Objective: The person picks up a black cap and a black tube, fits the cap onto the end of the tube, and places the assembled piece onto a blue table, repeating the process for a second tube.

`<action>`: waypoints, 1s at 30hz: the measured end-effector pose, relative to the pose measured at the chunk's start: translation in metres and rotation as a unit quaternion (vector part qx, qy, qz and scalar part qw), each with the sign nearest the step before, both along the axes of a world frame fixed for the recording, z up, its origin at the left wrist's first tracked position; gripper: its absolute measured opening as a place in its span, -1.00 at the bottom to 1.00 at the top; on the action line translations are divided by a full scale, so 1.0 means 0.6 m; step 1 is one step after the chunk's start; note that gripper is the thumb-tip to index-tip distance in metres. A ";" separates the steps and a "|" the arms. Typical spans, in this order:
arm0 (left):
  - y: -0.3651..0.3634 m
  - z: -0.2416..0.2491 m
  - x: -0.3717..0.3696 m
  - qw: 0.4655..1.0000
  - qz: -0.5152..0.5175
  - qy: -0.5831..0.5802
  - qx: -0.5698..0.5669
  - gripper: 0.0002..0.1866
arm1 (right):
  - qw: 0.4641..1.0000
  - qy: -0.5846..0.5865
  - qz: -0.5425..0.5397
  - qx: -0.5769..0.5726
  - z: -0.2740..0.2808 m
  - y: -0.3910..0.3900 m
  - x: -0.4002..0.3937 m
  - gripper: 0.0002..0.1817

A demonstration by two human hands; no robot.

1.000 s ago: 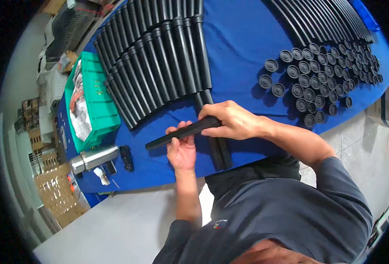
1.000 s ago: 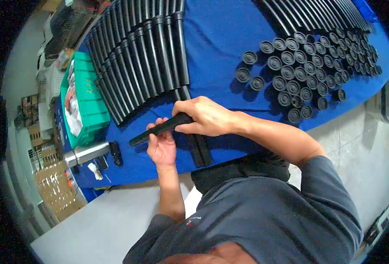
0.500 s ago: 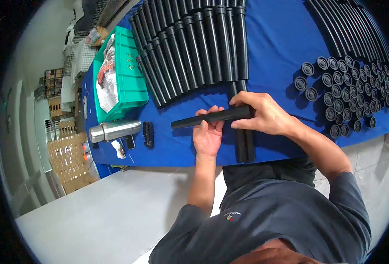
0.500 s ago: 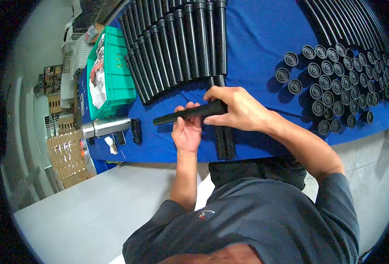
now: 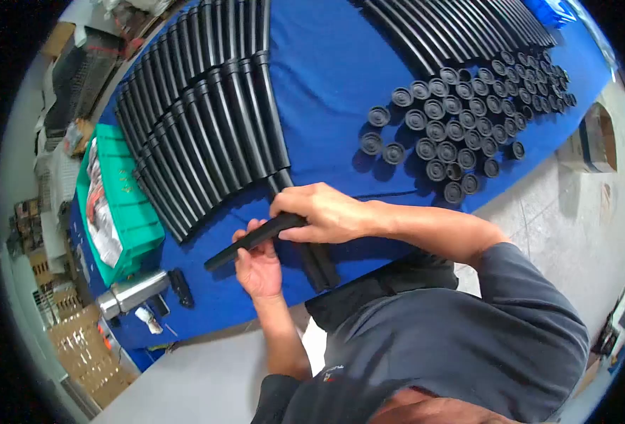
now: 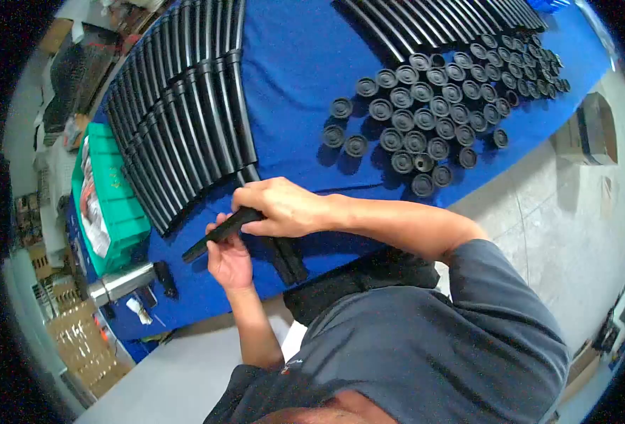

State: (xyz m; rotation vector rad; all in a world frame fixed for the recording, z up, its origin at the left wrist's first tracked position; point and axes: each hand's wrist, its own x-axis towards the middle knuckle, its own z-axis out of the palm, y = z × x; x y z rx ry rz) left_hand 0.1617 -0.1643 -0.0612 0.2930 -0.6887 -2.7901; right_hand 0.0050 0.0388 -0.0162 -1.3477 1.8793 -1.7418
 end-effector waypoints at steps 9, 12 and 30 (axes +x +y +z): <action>0.005 -0.001 -0.005 1.000 0.018 -0.008 -0.009 -0.61 | 1.000 0.007 0.001 0.030 0.006 -0.002 0.000 -0.64; 0.007 0.001 -0.002 1.000 0.020 -0.015 -0.002 -0.62 | 0.992 -0.073 0.015 0.104 0.032 0.003 -0.004 -0.64; 0.012 0.005 -0.012 1.000 -0.009 0.021 -0.010 -0.70 | 0.980 -0.144 -0.012 0.135 0.035 -0.001 -0.005 -0.64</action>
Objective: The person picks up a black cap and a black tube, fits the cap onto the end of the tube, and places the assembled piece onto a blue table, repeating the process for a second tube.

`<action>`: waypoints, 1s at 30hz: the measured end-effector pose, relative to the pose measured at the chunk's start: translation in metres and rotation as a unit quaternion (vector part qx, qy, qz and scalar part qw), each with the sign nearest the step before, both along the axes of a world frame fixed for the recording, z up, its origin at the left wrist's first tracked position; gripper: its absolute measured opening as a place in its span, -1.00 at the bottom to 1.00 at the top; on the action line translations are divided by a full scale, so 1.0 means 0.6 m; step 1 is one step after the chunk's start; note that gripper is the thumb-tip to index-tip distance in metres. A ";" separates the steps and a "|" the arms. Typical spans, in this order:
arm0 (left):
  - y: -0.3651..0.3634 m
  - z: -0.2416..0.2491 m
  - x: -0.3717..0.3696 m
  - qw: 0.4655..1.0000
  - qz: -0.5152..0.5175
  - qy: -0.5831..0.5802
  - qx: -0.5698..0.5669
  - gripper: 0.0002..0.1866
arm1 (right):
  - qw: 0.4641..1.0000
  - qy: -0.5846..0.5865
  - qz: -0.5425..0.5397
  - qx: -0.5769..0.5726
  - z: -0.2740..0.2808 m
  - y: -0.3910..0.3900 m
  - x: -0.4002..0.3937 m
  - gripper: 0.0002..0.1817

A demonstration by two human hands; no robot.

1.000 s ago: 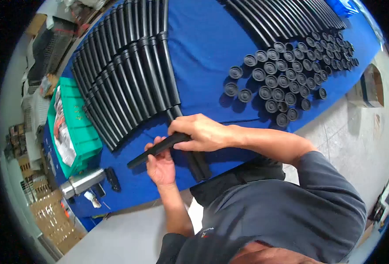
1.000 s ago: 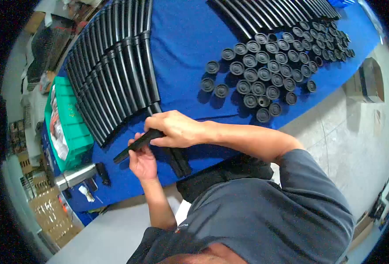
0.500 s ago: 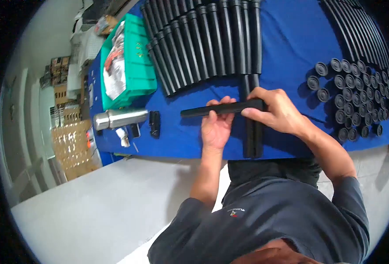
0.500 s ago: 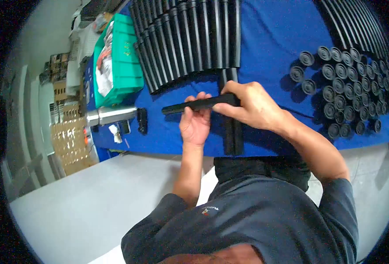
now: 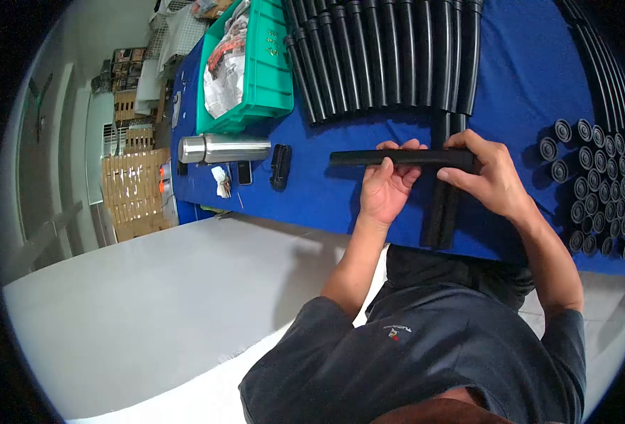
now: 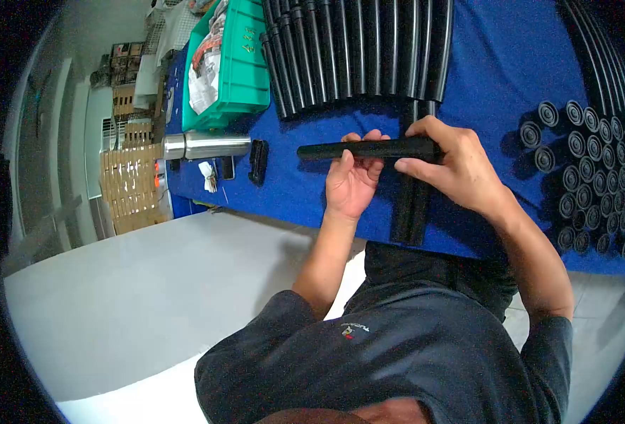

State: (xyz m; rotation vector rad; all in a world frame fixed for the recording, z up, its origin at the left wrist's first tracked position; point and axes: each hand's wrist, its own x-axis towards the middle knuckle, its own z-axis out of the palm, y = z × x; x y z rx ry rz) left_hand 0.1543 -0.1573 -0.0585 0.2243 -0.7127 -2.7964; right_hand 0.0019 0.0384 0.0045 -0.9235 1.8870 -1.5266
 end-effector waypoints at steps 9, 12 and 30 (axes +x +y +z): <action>0.001 -0.005 0.001 1.000 0.008 -0.003 0.028 -0.70 | 0.999 0.033 -0.006 -0.001 -0.008 -0.001 0.003 -0.64; 0.003 0.002 -0.004 1.000 0.006 -0.008 0.017 -0.72 | 1.000 0.008 -0.005 0.006 -0.007 -0.001 0.006 -0.64; 0.000 -0.003 -0.004 1.000 0.003 -0.005 0.020 -0.70 | 0.994 0.103 -0.002 -0.017 -0.011 -0.005 0.000 -0.61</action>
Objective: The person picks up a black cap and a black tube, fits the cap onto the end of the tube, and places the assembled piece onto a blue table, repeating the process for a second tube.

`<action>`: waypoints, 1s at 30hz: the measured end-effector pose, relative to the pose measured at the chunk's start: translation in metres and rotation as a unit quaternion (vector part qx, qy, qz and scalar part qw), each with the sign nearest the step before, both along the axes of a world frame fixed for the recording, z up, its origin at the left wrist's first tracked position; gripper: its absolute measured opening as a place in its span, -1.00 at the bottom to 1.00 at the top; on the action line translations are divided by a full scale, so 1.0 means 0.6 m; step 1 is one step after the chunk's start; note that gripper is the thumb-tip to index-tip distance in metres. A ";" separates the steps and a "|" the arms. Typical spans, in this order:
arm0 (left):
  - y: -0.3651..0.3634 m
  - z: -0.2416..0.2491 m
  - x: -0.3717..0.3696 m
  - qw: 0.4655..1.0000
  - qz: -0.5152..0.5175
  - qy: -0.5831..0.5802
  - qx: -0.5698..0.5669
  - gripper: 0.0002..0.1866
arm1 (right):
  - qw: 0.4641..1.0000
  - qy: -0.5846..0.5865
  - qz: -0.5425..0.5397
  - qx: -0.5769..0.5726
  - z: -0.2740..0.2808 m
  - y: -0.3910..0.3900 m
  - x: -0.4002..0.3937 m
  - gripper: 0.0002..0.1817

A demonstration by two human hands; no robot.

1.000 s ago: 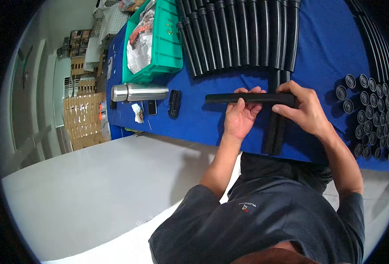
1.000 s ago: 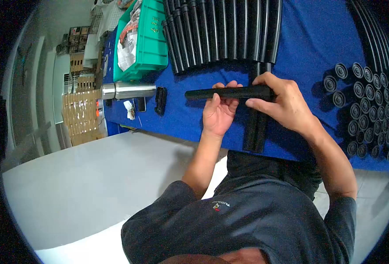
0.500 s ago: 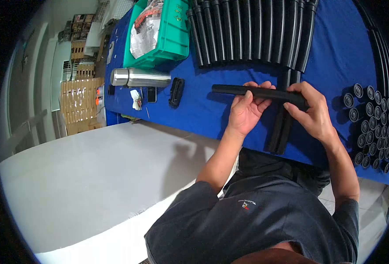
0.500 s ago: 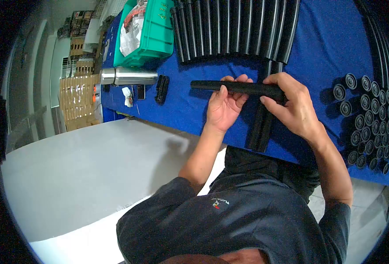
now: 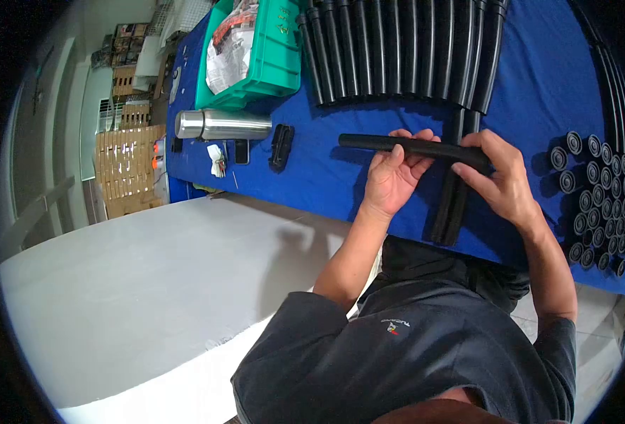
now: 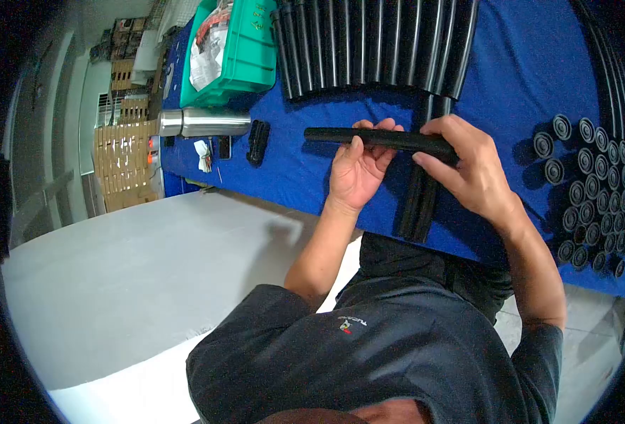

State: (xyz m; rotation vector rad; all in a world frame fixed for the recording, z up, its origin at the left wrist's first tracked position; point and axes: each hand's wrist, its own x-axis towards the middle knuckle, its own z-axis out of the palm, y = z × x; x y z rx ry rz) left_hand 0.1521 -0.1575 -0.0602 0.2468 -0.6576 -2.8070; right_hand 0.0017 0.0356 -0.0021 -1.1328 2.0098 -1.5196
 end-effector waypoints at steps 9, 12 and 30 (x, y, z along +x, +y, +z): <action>0.003 0.005 -0.001 1.000 0.008 -0.004 0.016 -0.73 | 0.999 -0.040 -0.013 -0.024 -0.014 -0.001 0.004 -0.60; 0.003 0.012 0.000 1.000 0.005 -0.009 0.003 -0.75 | 0.997 -0.072 -0.009 -0.015 -0.001 0.001 0.007 -0.60; -0.016 0.011 0.023 0.997 0.078 0.015 -0.006 -0.40 | 0.976 -0.216 0.001 -0.039 -0.005 0.011 -0.011 -0.72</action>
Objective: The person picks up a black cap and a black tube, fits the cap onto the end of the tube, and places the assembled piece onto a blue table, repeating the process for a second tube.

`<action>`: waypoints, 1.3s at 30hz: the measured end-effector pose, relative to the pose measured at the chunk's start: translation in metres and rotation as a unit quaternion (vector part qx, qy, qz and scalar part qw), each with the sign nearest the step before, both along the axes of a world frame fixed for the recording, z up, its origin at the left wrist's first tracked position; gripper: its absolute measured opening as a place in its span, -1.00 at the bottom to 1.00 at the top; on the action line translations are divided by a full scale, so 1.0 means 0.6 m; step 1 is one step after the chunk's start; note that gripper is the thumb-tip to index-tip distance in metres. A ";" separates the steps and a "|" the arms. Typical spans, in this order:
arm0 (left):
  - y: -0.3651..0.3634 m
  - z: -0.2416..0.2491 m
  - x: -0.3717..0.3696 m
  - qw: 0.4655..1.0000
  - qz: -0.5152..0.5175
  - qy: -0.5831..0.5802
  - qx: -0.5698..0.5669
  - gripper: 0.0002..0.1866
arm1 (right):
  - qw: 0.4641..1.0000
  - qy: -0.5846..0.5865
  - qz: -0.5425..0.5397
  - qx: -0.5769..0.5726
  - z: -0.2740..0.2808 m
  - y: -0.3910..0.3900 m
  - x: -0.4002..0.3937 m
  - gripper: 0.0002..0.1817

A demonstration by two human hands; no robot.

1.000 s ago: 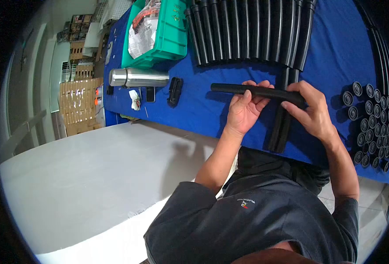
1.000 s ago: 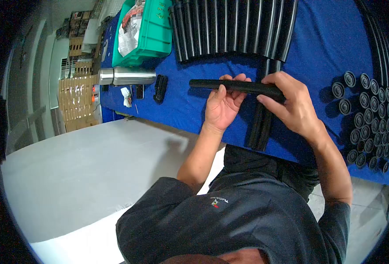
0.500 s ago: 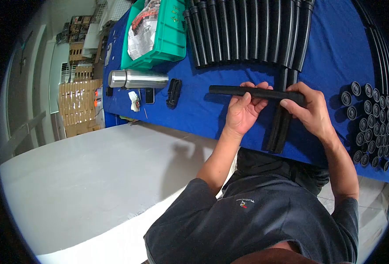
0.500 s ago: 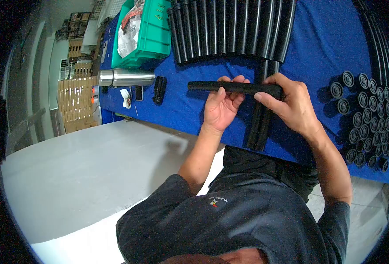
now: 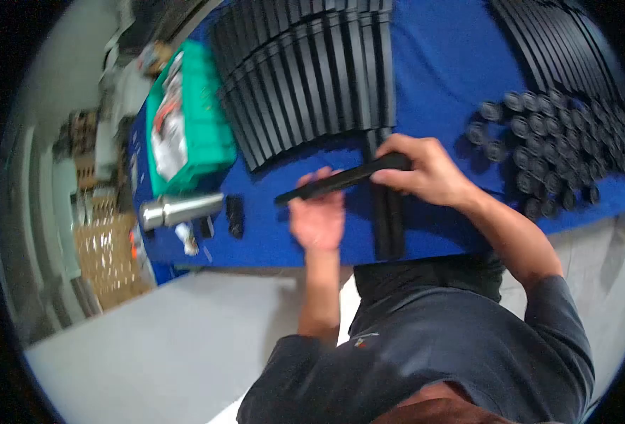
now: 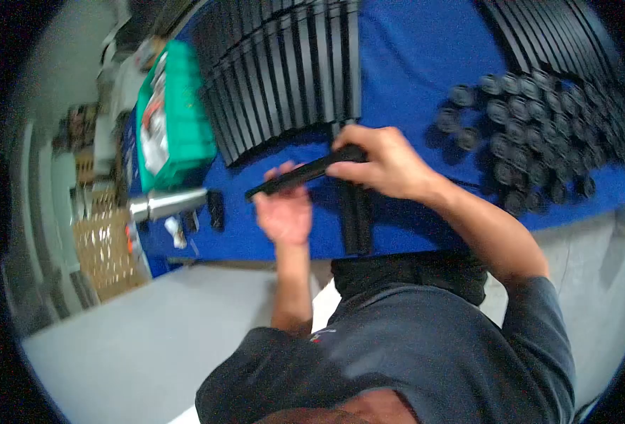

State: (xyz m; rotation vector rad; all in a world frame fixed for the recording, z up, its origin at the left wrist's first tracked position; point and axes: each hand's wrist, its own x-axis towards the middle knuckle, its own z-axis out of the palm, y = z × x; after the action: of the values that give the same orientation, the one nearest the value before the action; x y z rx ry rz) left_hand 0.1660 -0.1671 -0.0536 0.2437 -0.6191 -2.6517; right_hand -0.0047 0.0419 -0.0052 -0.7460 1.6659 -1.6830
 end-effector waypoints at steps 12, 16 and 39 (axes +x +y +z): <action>-0.028 0.026 0.055 0.998 -0.011 -0.023 0.054 -0.54 | 0.996 0.059 0.020 -0.064 -0.012 0.005 -0.010 -0.66; -0.114 0.080 0.096 0.975 -0.156 -0.072 -0.141 -0.31 | 0.989 -0.110 0.082 -0.049 0.018 0.022 -0.029 -0.69; 0.038 0.295 -0.399 0.436 -0.048 -0.031 -0.898 -0.53 | 0.939 0.320 -0.095 -0.084 -0.046 -0.006 0.000 -0.68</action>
State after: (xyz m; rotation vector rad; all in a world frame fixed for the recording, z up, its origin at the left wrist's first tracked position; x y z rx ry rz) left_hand -0.0733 -0.1441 0.1235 -0.3653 -2.8146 -0.6519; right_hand -0.0045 0.0381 -0.0329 -1.3656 2.0925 -1.8519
